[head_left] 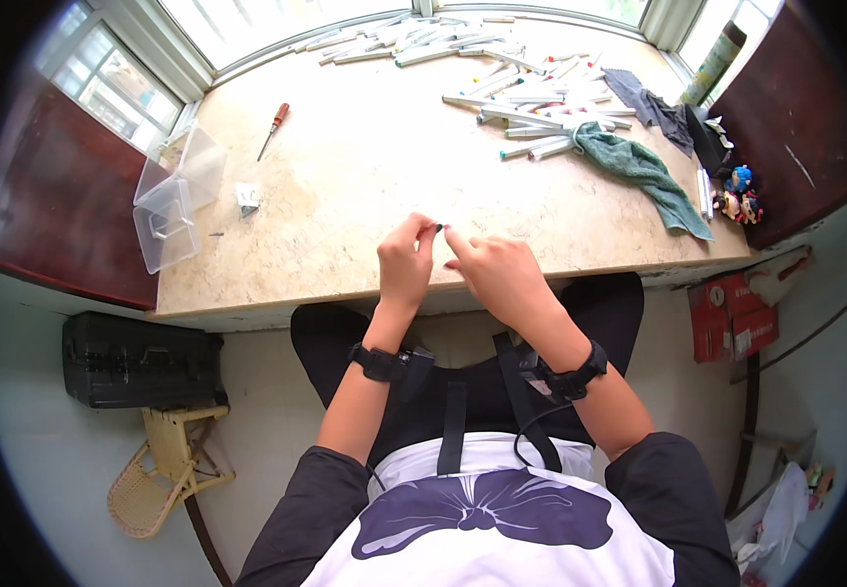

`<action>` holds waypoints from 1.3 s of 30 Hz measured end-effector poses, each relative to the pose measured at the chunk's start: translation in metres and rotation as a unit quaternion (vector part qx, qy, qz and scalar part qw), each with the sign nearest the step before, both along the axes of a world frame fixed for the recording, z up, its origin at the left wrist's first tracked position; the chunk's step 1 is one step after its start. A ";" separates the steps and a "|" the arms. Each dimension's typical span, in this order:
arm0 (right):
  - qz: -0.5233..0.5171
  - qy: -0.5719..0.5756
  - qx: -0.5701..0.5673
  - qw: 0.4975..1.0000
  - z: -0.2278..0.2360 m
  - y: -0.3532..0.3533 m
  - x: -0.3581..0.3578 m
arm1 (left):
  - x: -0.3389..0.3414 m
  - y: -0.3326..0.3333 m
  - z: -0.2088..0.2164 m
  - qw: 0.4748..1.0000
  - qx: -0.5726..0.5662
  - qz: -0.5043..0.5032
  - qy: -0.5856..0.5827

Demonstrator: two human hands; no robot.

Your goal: The person assembles clear plastic segments into a rack structure by hand, pressing the interlocking pieces together one at a time on a table.

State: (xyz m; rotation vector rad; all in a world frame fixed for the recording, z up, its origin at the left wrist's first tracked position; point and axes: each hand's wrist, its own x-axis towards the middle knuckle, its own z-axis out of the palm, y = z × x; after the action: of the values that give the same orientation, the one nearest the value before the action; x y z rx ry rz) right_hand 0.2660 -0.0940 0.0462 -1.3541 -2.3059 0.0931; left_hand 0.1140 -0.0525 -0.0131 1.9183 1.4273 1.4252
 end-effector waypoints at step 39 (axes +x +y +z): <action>-0.319 0.314 -0.061 0.892 -0.048 0.031 0.068 | -0.038 0.017 -0.045 0.992 -0.074 0.075 -0.067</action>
State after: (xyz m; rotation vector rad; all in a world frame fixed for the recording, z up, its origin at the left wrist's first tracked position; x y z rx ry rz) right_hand 0.3341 -0.0628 -0.0015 -1.7560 -1.2782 0.4020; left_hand 0.0757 -0.0351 -0.0585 1.6247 1.5916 1.4401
